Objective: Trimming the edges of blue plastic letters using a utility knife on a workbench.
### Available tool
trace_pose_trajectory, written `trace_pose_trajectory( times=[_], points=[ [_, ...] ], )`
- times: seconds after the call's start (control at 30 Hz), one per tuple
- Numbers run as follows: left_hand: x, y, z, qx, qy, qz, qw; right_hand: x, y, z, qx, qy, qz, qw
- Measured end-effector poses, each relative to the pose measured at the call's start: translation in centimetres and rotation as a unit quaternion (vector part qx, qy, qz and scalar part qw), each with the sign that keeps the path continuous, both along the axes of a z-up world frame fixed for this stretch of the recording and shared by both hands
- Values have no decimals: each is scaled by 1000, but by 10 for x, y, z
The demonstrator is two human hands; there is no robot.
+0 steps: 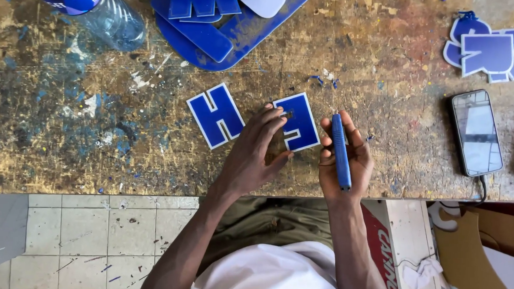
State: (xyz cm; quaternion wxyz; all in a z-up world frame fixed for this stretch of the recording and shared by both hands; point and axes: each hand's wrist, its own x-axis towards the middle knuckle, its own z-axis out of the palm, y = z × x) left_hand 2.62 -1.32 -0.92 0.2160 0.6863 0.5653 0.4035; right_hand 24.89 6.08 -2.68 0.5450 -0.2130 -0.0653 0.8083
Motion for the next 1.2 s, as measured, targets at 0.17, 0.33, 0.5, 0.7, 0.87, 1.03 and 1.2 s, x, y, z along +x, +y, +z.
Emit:
trace_pose_trajectory(
  times=[0.17,0.33,0.5,0.7,0.87,1.03,1.2],
  points=[
    [-49,-12,6,53,59,80,994,3,-3,31,58,-89,-32,994],
    [-96,-17,35,-65,199,143,967,18,3,15,86,-175,-27,980],
    [-104,-7,34,-96,276,115,949,5,6,19,49,-166,4,985],
    [-96,4,54,-161,322,83,929,19,5,32,52,82,29,995],
    [-96,14,44,-172,343,76,920,20,6,15,44,-21,-15,999],
    [-61,2,73,-168,301,43,938,32,9,-36,21,-102,-47,993],
    [-20,-4,65,-103,269,-27,957,31,4,-22,32,-117,-88,989]
  ],
)
